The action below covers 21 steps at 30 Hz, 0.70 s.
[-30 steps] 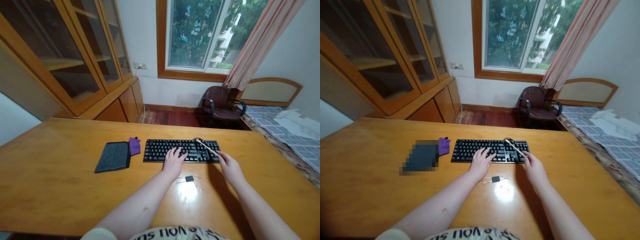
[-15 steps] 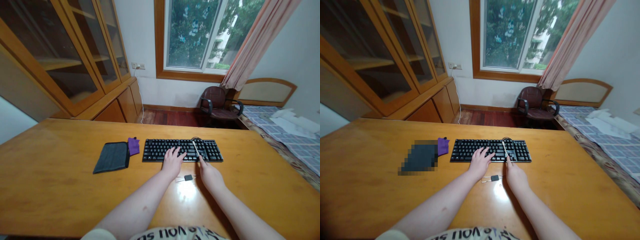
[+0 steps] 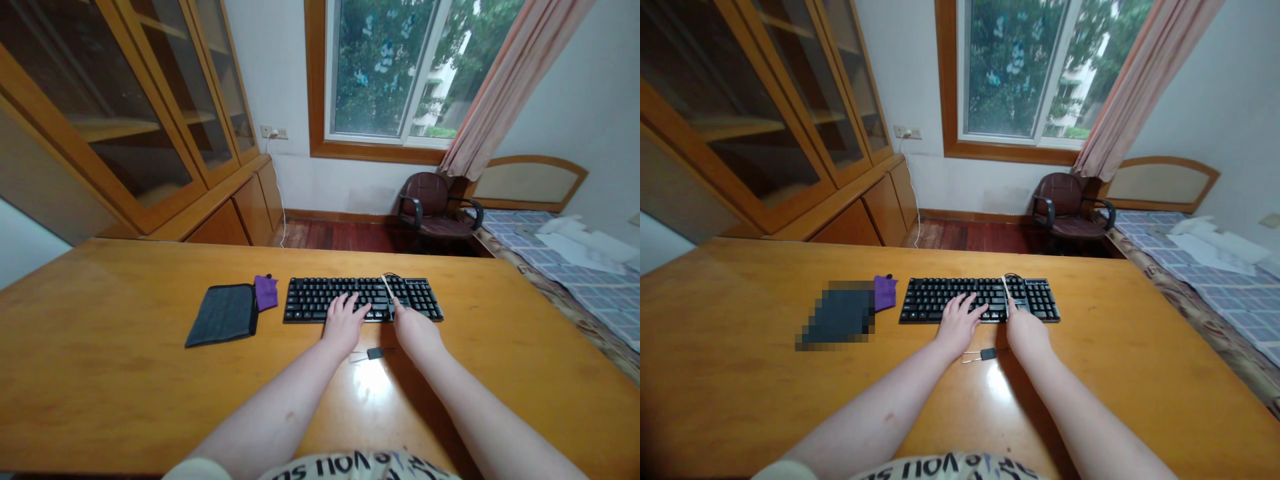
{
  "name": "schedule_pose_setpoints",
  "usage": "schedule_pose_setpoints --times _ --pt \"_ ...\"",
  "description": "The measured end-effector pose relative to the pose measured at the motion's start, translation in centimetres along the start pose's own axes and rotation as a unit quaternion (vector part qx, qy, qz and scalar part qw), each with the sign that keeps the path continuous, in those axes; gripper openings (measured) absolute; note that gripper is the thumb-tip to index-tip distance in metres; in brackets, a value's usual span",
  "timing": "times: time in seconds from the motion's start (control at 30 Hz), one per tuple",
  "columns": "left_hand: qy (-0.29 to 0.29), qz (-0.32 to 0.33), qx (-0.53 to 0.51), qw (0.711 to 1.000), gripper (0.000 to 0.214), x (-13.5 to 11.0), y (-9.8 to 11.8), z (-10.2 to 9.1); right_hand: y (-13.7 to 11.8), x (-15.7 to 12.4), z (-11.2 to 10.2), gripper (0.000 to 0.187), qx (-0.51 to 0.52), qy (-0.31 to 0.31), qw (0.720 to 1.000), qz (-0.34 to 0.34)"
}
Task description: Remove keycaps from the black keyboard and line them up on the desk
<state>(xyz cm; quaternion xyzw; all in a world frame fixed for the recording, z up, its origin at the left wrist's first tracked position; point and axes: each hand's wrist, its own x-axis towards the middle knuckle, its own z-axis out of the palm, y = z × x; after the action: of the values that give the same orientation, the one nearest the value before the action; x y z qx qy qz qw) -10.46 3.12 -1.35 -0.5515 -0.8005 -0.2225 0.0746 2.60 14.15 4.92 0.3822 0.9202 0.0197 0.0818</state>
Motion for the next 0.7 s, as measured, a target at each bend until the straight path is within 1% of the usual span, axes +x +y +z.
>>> schedule_pose_setpoints --times 0.1,0.17,0.27,0.33,0.4,0.5,0.57,0.6,0.7 --pt "0.003 0.002 0.001 1.0 0.037 0.0 0.0 0.1 0.3 -1.7 0.3 0.052 0.005 -0.018 1.0 -0.001" --pt "0.001 0.0 0.002 1.0 0.037 0.0 0.0 0.0 0.4 -2.3 0.6 0.052 0.005 -0.034 0.999 -0.003" --pt "-0.003 -0.001 0.002 1.0 0.037 0.0 0.0 -0.1 0.2 -1.8 1.1 0.051 0.007 -0.045 0.999 -0.007" --pt "-0.002 0.001 0.003 1.0 0.038 0.0 0.0 -0.1 0.1 -0.7 1.0 0.05 0.007 -0.034 0.999 -0.007" --pt "0.001 0.002 0.006 1.0 0.038 0.0 0.0 0.0 0.2 0.5 0.6 0.049 0.008 -0.01 1.0 0.001" --pt "0.004 0.002 0.01 1.0 0.039 0.0 -0.1 0.3 1.1 1.4 -0.4 0.046 0.022 0.055 0.998 0.026" --pt "0.004 0.002 0.01 1.0 0.039 0.0 -0.2 0.4 2.1 1.0 -1.0 0.045 0.035 0.091 0.994 0.055" --pt "0.004 0.001 0.01 1.0 0.04 0.0 -0.2 0.5 2.7 0.7 -1.1 0.045 0.04 0.097 0.992 0.068" --pt "0.004 0.004 0.009 1.0 0.04 0.0 -0.2 0.4 4.0 -0.8 -1.0 0.044 0.046 0.078 0.992 0.089"
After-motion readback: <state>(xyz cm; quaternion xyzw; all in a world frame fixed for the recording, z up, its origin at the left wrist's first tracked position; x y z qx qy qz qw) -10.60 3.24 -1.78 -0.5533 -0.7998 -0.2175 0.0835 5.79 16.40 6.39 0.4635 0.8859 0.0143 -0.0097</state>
